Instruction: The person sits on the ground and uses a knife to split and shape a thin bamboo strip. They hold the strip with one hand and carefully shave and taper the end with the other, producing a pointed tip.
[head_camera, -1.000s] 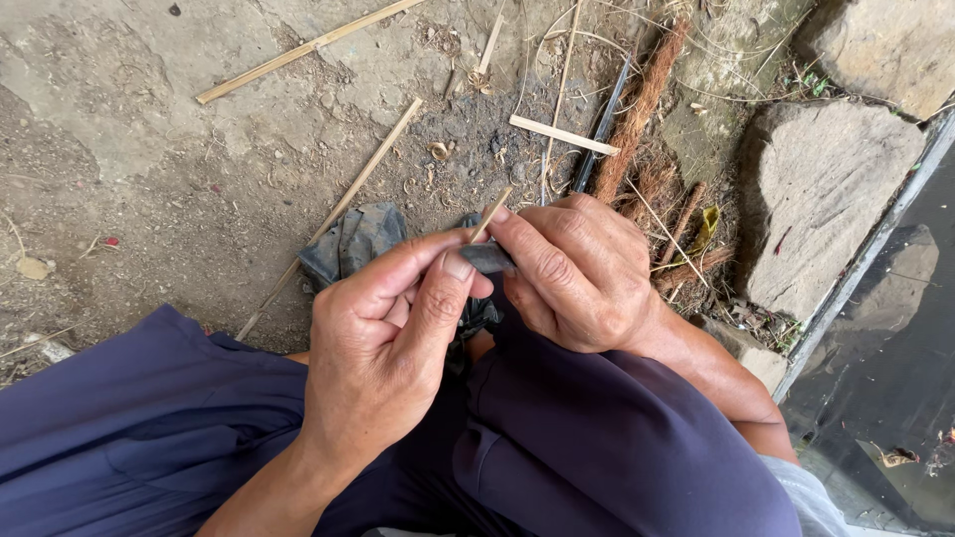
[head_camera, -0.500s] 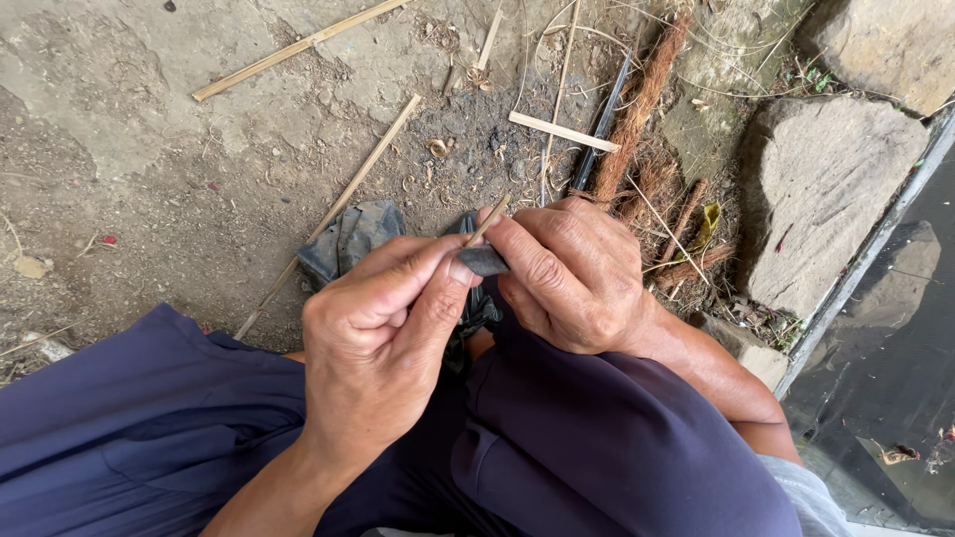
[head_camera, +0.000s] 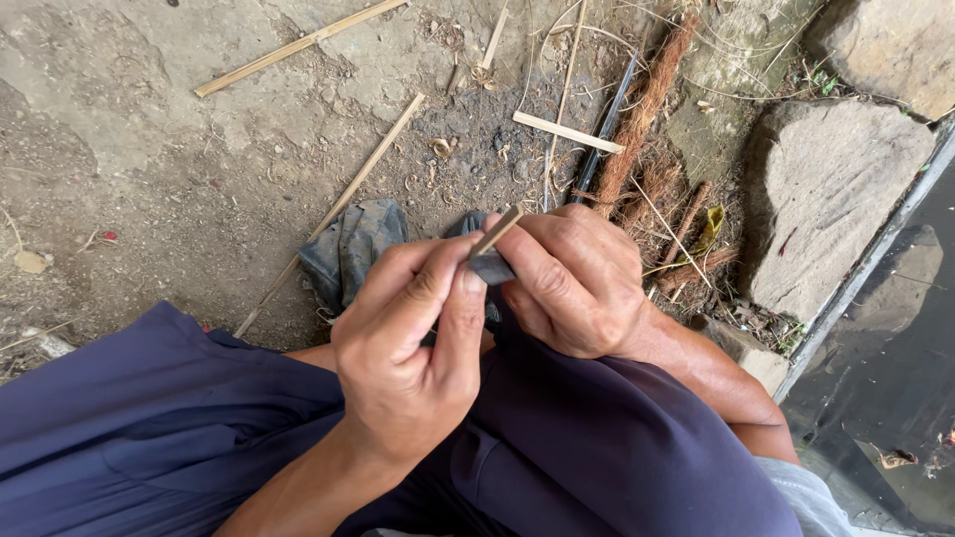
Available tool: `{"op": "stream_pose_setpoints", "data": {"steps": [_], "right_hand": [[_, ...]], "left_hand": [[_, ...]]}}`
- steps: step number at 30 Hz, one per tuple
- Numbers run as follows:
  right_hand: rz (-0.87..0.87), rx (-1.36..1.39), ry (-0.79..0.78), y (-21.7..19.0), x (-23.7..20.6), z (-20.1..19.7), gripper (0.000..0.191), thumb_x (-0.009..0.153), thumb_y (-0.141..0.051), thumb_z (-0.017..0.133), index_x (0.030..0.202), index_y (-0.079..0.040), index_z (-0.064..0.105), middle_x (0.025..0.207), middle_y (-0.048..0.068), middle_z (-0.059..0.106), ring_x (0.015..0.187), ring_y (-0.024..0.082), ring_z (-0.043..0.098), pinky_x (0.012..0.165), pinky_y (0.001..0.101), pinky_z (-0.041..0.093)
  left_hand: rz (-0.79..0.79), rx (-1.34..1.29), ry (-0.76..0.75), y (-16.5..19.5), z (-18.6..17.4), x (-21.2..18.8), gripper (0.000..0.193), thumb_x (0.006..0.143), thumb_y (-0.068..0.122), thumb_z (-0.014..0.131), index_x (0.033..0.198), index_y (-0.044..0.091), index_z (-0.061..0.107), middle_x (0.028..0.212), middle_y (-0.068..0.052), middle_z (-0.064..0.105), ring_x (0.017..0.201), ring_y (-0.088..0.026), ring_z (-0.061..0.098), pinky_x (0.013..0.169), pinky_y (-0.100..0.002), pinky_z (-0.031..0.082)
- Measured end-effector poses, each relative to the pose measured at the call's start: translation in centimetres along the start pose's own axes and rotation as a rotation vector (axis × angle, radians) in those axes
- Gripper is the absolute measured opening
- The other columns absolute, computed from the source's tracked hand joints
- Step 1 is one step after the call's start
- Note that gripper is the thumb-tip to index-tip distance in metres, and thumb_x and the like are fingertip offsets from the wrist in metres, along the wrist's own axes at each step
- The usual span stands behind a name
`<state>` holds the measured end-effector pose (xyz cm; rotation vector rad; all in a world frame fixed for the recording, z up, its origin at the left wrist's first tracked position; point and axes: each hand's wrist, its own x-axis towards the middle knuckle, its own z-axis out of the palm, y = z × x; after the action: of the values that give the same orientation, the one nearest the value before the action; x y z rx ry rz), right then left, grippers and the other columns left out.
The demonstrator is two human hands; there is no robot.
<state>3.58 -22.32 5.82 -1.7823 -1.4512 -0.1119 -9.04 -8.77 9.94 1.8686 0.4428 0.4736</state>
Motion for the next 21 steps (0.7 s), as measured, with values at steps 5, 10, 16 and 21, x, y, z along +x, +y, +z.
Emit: {"op": "stream_pose_setpoints", "data": {"steps": [5, 10, 16, 21], "right_hand": [[-0.025, 0.008, 0.019, 0.2, -0.9, -0.3, 0.038, 0.087, 0.003, 0.076, 0.123, 0.006, 0.064, 0.103, 0.019, 0.069, 0.082, 0.029, 0.070, 0.068, 0.0386, 0.056], [-0.074, 0.039, 0.027, 0.5, -1.4, -0.5, 0.027, 0.090, -0.001, 0.073, 0.114, 0.008, 0.067, 0.094, 0.018, 0.066, 0.079, 0.030, 0.069, 0.066, 0.0396, 0.057], [-0.111, 0.073, 0.026, 0.7, -1.5, -0.7, 0.022, 0.092, -0.005, 0.069, 0.107, 0.010, 0.067, 0.089, 0.017, 0.065, 0.075, 0.030, 0.069, 0.063, 0.0399, 0.057], [-0.113, 0.068, -0.003, 0.6, -1.6, -0.6, 0.024, 0.094, -0.003, 0.070, 0.113, 0.010, 0.064, 0.090, 0.017, 0.066, 0.076, 0.030, 0.069, 0.064, 0.0402, 0.057]], "left_hand": [[-0.369, -0.266, -0.113, 0.6, -0.7, -0.7, 0.020, 0.103, 0.004, 0.066, 0.119, -0.004, 0.073, 0.096, -0.005, 0.071, 0.067, -0.004, 0.054, 0.055, -0.018, 0.043], [-0.454, -0.436, -0.259, 0.6, -1.4, -0.6, 0.016, 0.102, 0.006, 0.065, 0.113, -0.005, 0.072, 0.092, -0.003, 0.071, 0.072, -0.003, 0.059, 0.059, -0.019, 0.048], [-0.263, -0.274, -0.244, 1.0, -1.0, -0.5, 0.014, 0.103, 0.004, 0.066, 0.113, -0.006, 0.070, 0.091, -0.006, 0.070, 0.073, -0.007, 0.063, 0.063, -0.021, 0.051], [-0.166, -0.198, -0.204, 0.9, -0.8, -0.4, 0.014, 0.102, 0.001, 0.067, 0.114, -0.005, 0.069, 0.094, -0.008, 0.071, 0.076, -0.010, 0.068, 0.066, -0.023, 0.054]]}}
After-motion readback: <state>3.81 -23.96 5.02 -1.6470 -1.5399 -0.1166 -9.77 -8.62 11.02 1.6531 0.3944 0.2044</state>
